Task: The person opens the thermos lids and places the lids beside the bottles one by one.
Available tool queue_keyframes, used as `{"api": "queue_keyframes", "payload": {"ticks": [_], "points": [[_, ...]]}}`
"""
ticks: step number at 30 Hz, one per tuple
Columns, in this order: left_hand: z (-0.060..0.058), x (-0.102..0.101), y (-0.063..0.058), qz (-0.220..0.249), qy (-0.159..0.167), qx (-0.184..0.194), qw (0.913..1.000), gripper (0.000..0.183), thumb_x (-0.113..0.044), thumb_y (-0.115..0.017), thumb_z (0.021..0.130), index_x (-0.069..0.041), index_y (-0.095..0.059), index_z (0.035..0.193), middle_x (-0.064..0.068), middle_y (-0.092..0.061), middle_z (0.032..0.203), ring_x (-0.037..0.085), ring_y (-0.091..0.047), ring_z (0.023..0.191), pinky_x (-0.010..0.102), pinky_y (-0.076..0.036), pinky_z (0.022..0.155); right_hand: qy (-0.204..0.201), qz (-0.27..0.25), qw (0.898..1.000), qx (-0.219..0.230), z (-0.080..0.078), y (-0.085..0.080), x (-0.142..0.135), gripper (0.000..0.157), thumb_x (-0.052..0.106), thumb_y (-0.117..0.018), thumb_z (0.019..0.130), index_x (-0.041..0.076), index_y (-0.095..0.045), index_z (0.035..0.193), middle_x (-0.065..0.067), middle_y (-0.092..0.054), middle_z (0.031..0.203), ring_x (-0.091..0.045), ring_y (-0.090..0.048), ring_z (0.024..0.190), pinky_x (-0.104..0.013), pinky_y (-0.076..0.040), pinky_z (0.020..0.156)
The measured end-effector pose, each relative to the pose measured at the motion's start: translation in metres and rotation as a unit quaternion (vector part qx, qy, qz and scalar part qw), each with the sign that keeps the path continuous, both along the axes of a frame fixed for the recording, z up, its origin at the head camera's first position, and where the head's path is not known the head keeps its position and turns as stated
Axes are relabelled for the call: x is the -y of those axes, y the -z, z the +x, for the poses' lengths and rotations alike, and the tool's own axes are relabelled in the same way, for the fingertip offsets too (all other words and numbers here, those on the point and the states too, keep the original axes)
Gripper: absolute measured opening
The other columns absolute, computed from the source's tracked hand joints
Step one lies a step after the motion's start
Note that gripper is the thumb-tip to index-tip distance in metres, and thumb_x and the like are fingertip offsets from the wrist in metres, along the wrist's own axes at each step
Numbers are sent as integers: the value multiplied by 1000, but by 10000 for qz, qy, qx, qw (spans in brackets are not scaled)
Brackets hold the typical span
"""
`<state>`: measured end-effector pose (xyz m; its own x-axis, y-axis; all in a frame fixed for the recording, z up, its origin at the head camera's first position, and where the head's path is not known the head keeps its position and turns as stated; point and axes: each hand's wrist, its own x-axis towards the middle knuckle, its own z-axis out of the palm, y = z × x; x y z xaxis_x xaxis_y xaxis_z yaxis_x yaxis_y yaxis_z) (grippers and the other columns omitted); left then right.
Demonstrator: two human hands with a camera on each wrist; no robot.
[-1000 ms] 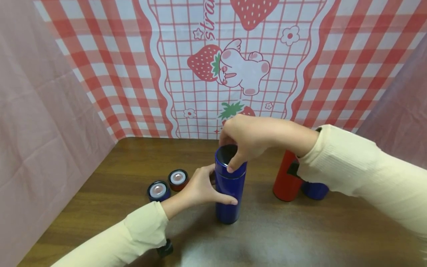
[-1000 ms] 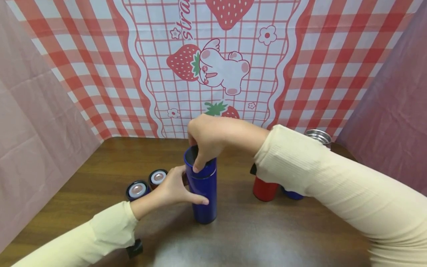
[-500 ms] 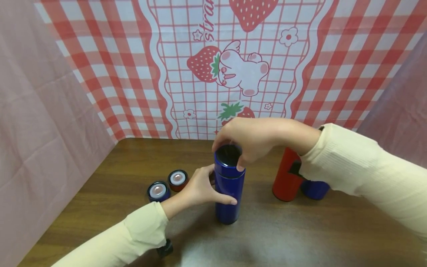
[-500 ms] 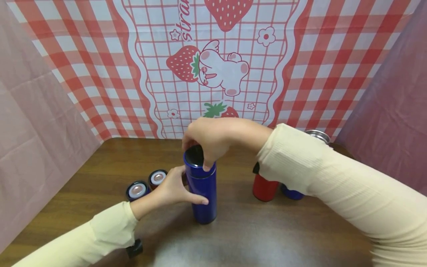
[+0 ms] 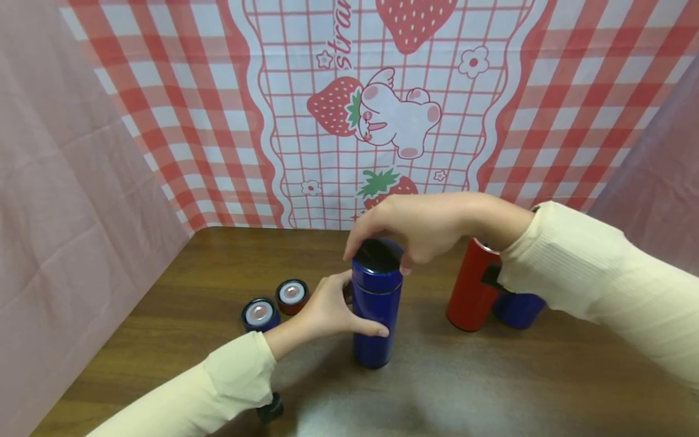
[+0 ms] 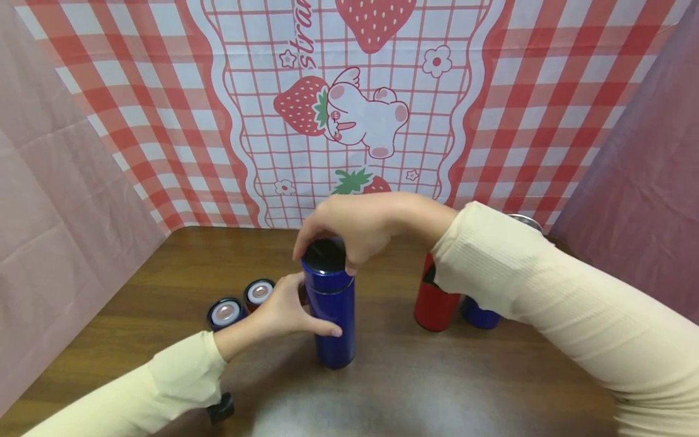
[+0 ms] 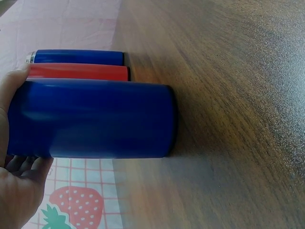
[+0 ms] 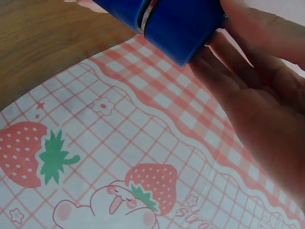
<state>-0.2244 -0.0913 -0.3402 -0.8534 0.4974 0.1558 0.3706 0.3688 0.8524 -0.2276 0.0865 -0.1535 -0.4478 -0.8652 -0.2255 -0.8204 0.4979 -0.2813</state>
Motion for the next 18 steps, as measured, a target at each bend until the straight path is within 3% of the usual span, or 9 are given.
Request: {"api": "queue_keyframes", "payload": {"ticks": [6,11,14,18], "points": [[0,0,0,-6,16,31,10000,68,-27,-89,65,-15,-58,124,0,-71,114,11,-68,99,25,-56,84,-40,5,9999,105,1,-1,-1,65,-8,-74,73,20,-58,129,3,-59,133,-17,-57,120,-41,-50,101],[0,0,0,-47,34,-90,9999,67,-27,-89,65,-15,-58,123,0,-71,113,10,-68,99,23,-56,83,38,71,9999,-121,6,-2,5,55,14,-78,80,17,-57,131,0,-59,134,-17,-54,123,-42,-49,101],[-1,0,0,-56,26,-123,9999,66,-26,-90,64,-15,-59,122,0,-72,113,11,-69,99,22,-56,82,436,128,9977,-509,10,-2,11,53,30,-77,81,15,-58,129,-2,-61,131,-20,-56,122,-43,-50,101],[-1,0,0,-49,7,-66,10000,69,-27,-89,65,-14,-58,124,2,-71,116,12,-69,101,23,-56,83,1205,383,9876,-925,14,-1,19,55,40,-76,81,13,-59,126,-8,-65,125,-24,-61,117,-43,-54,94]]}}
